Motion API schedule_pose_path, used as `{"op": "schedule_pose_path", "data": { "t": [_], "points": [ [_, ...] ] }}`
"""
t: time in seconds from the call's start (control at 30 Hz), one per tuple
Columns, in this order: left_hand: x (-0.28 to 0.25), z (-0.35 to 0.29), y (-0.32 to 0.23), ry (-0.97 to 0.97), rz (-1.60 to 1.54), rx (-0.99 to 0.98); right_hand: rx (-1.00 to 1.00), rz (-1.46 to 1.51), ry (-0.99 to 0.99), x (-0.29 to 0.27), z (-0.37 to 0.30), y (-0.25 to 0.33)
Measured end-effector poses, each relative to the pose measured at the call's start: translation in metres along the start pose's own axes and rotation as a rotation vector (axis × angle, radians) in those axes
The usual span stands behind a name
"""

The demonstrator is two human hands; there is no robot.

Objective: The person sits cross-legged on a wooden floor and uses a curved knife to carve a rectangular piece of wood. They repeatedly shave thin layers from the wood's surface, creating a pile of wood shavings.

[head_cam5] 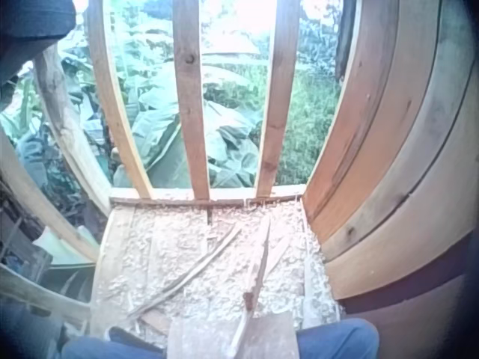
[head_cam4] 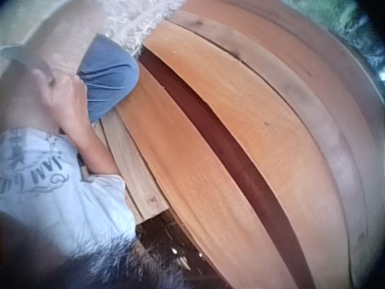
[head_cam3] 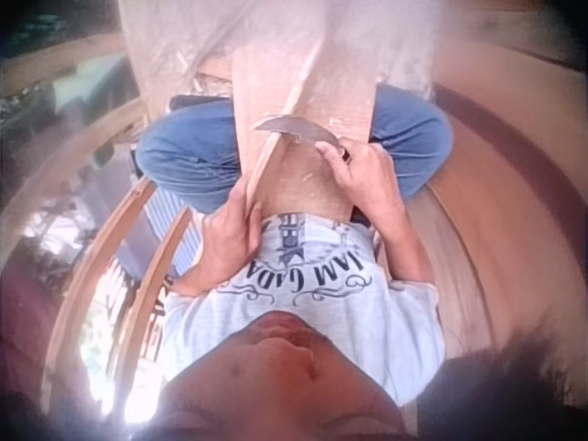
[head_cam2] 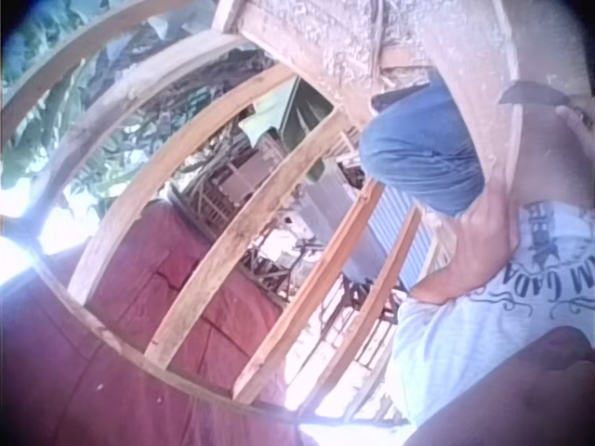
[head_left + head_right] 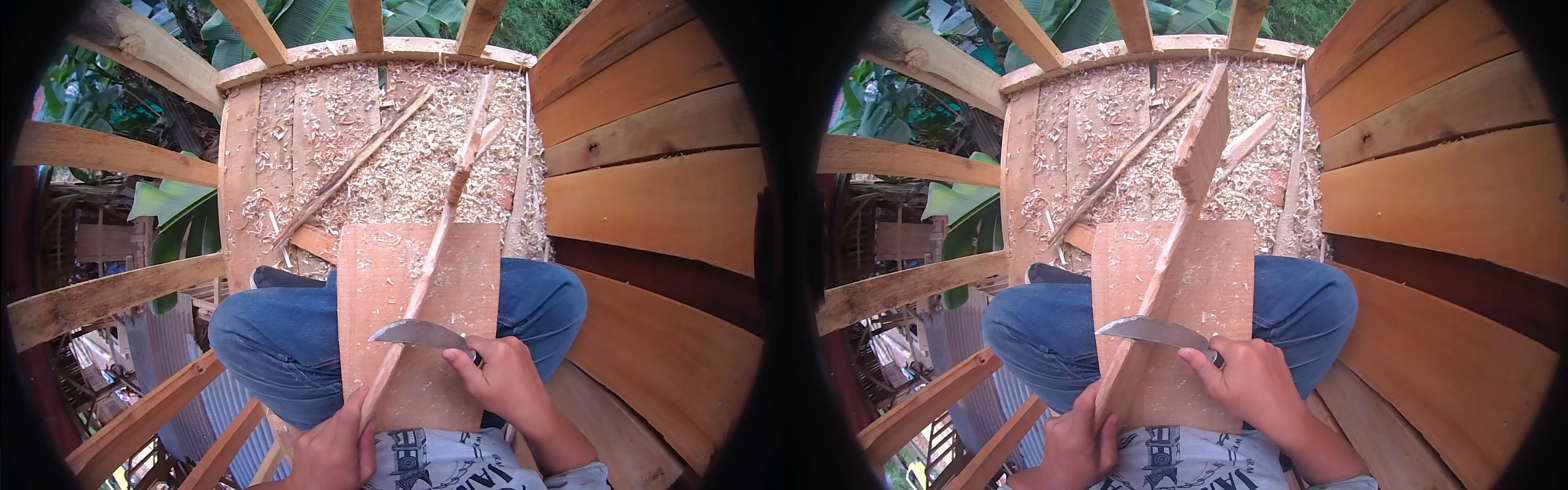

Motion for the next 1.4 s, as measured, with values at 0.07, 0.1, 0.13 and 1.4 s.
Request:
{"op": "schedule_pose_path", "data": {
  "t": [0.07,0.1,0.13,1.4],
  "points": [
    [0.000,0.001,-0.003,-0.005,0.016,0.019,-0.013,-0.119,-0.079,-0.005,0.001,0.000],
    [0.000,0.001,-0.003,-0.005,0.022,0.017,-0.045,-0.127,-0.125,-0.007,0.001,0.001],
    [0.000,0.001,-0.004,-0.003,0.024,0.017,-0.073,-0.140,-0.173,-0.010,0.000,0.002],
    [0.000,0.010,0.005,0.120,-0.002,-0.136,-0.052,0.045,-0.155,0.007,0.006,-0.002]
  ]
}}
Point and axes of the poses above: each hand's wrist, its own z-axis towards the middle knuckle, its own x-axis out of the palm, y = z × x, the point moved 10 cm from there along z, towards the middle knuckle
